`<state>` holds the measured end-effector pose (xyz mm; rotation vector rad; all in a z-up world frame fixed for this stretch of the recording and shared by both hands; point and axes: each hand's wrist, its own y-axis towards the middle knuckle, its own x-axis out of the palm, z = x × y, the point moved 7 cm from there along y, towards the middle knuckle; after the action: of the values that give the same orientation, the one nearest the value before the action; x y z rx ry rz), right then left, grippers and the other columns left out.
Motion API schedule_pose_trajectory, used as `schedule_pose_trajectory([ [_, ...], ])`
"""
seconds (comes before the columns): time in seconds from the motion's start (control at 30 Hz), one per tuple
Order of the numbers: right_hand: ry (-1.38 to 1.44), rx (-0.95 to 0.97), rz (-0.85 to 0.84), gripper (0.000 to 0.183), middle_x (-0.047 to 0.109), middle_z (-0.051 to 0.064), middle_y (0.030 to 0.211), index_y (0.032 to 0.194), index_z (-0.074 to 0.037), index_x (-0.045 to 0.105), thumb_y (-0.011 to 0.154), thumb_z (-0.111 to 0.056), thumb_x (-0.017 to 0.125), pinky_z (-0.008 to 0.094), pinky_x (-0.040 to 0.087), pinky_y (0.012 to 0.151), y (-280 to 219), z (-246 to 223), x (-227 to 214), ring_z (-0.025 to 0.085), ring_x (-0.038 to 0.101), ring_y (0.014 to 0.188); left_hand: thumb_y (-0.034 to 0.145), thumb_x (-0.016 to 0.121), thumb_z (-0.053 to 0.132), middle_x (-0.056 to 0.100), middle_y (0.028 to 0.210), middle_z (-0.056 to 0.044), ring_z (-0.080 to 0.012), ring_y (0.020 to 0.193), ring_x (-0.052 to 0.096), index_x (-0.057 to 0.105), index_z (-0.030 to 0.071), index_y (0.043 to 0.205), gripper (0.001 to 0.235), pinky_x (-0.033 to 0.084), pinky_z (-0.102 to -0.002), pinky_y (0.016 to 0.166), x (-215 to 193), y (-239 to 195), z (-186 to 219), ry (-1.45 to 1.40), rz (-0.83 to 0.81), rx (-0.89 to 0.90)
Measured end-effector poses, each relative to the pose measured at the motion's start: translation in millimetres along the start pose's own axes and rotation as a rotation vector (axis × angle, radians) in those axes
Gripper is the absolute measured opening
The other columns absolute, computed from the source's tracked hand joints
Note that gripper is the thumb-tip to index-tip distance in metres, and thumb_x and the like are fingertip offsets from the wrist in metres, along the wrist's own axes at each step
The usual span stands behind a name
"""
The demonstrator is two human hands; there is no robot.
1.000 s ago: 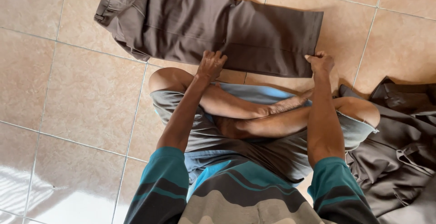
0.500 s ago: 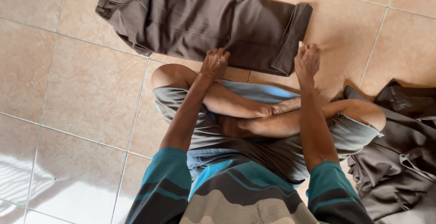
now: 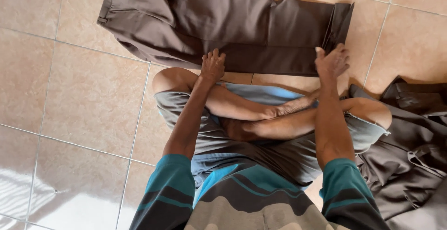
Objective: The person sits cross-legged on a tiled floor and folds two pairs of brown trousers by hand. They smooth the fabric, fold the legs together, and fold the garments into neat rectangles, placing the first pair aside before folding the second.
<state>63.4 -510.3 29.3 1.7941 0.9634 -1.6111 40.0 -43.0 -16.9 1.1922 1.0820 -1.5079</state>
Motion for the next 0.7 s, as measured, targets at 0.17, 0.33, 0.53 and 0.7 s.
schedule_pose_trajectory([
  [0.17,-0.006,-0.072,-0.083,0.059,0.05,0.025,0.134,0.148,-0.007,0.043,0.104,-0.029,0.076,0.053,0.056,0.088,1.1,-0.1,21.3,0.039,0.06,0.117,0.083,0.082,0.02,0.051,0.124,-0.01,-0.033,0.107,0.062,0.06,0.016,0.111,0.035,0.048,-0.05,0.092,4.3,-1.1,-7.5,-0.011,-0.016,-0.059],
  [0.33,0.008,-0.165,0.061,0.029,0.063,0.012,0.099,0.116,-0.006,0.064,0.09,-0.015,0.074,0.042,0.058,0.071,35.1,17.9,54.0,0.03,0.068,0.089,0.081,0.084,0.022,0.05,0.128,-0.013,-0.0361,0.11,0.061,0.059,0.014,0.118,0.045,0.052,-0.052,0.09,8.1,6.4,-29.0,-0.043,-0.045,-0.244],
  [0.53,0.372,-0.44,0.285,0.023,0.072,0.02,0.086,0.105,-0.01,0.073,0.088,-0.012,0.057,0.052,0.057,0.073,-8.6,-71.1,2.1,0.042,0.072,0.085,0.083,0.079,0.022,0.058,0.115,-0.012,-0.0398,0.104,0.067,0.067,0.012,0.111,0.032,0.057,-0.056,0.086,-3.0,5.4,-42.8,-0.315,-0.003,-0.397],
  [0.7,0.592,-0.775,0.22,0.017,0.068,0.016,0.078,0.095,-0.012,0.077,0.08,-0.008,0.069,0.05,0.056,0.079,-124.4,-226.8,-42.2,0.041,0.067,0.086,0.089,0.072,0.04,0.076,0.106,-0.009,-0.0383,0.103,0.074,0.074,0.023,0.108,0.026,0.059,-0.052,0.089,13.6,21.3,-81.1,-0.867,0.206,-0.634],
])
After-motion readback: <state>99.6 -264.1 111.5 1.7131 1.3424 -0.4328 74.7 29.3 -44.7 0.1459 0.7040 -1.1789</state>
